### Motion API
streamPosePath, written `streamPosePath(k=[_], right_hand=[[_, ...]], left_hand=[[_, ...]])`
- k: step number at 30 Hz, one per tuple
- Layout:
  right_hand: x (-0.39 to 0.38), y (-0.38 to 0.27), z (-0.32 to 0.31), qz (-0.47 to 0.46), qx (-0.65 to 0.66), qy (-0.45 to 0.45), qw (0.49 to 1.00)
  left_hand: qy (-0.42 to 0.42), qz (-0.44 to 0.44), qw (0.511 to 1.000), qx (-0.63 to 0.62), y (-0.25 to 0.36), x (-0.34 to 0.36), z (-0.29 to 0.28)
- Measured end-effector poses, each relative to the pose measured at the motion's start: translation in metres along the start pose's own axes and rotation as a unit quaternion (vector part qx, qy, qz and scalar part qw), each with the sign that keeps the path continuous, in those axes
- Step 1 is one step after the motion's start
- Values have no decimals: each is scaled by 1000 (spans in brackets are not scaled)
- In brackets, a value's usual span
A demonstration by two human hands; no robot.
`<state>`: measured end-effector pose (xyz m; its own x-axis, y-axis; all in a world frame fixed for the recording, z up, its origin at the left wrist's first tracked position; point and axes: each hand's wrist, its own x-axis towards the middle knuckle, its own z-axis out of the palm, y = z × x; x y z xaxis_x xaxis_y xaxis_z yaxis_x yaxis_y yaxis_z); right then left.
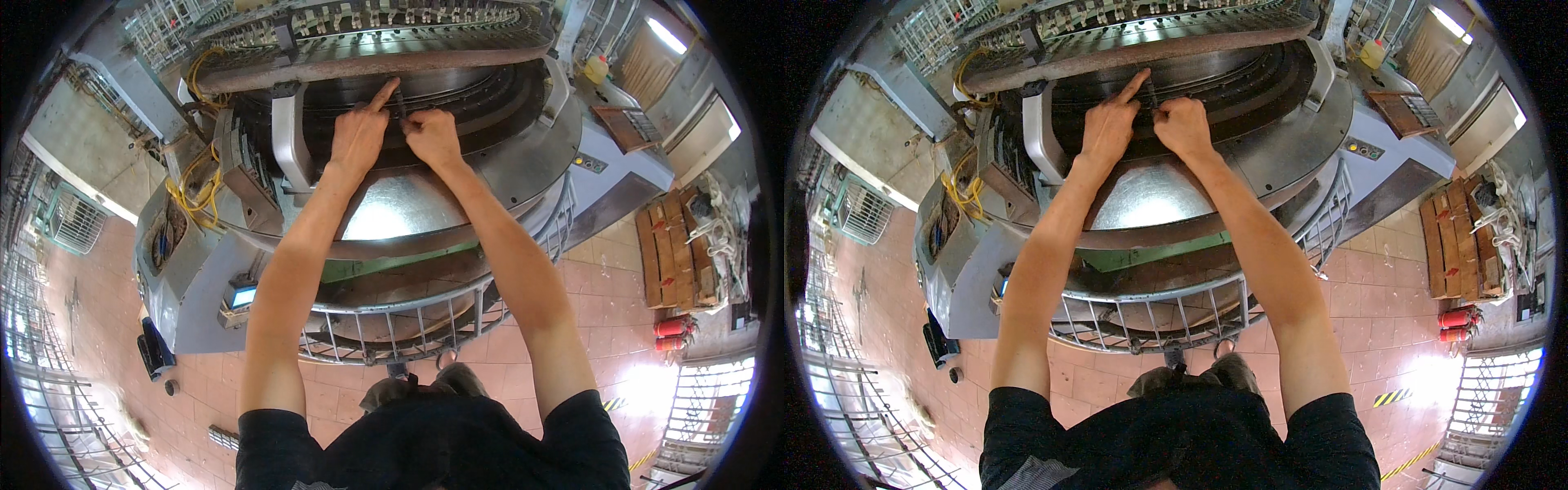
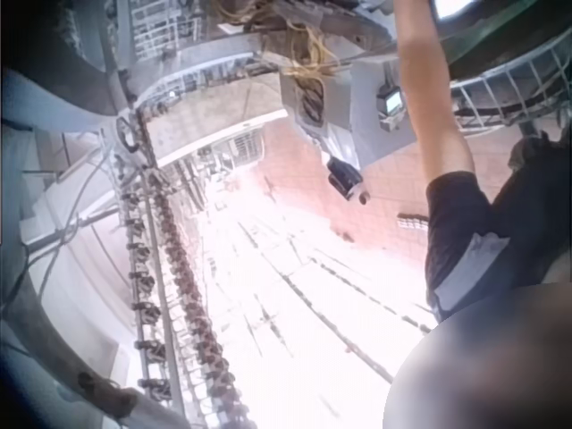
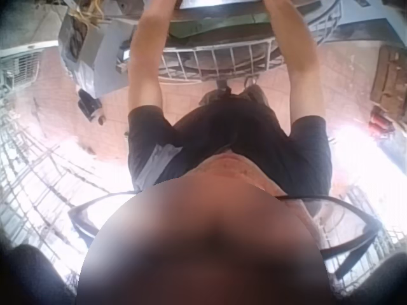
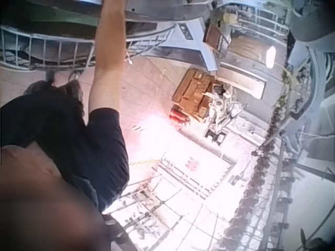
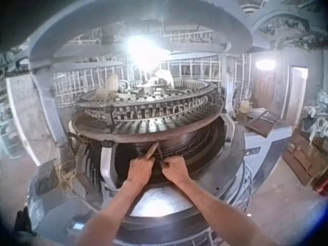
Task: The person repeatedly inserts small rectangular metal parts into slots on a large circular machine. They pick up parts from a wooden tray, align them by hand, and press them into place around the machine's rim. The person occasionally uses a metal rod to adjust or secure the parts.
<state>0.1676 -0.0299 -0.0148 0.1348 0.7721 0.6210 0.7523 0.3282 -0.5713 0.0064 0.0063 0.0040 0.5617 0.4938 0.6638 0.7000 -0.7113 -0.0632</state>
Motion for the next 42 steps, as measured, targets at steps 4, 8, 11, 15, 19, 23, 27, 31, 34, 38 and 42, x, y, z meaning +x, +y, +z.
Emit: streamPosePath(k=[4,8,11,15,19,23,27,31,34,38,42], right_hand=[[-1,-8,17,-28,-69,15,997],[-10,-23,13,29,-84,33,996],[-14,-32,5,45,-131,24,990],[-14,-42,5,86,-173,-36,980],[-19,-43,5,80,-197,-72,974],[-25,-42,2,75,-196,-90,974],[-21,-40,4,72,-158,-50,984],[-23,-36,7,55,-159,-49,984],[-27,-33,9,36,-158,-35,986],[-20,-31,9,36,-150,-9,988],[-22,-30,3,39,-135,-28,990]], left_hand=[[-78,-4,991,107,-7,7,-12],[-67,41,990,120,-20,12,-25],[-109,39,987,109,-24,12,-28],[-138,29,986,85,-26,11,-28],[-119,48,990,56,-28,10,-25],[-186,35,981,45,-23,13,-23],[-144,25,988,49,-22,17,-30],[-184,36,982,34,-25,20,-36],[-203,20,979,29,-20,17,-34],[-156,4,986,56,-19,18,-33],[-196,10,980,19,-22,16,-31]])
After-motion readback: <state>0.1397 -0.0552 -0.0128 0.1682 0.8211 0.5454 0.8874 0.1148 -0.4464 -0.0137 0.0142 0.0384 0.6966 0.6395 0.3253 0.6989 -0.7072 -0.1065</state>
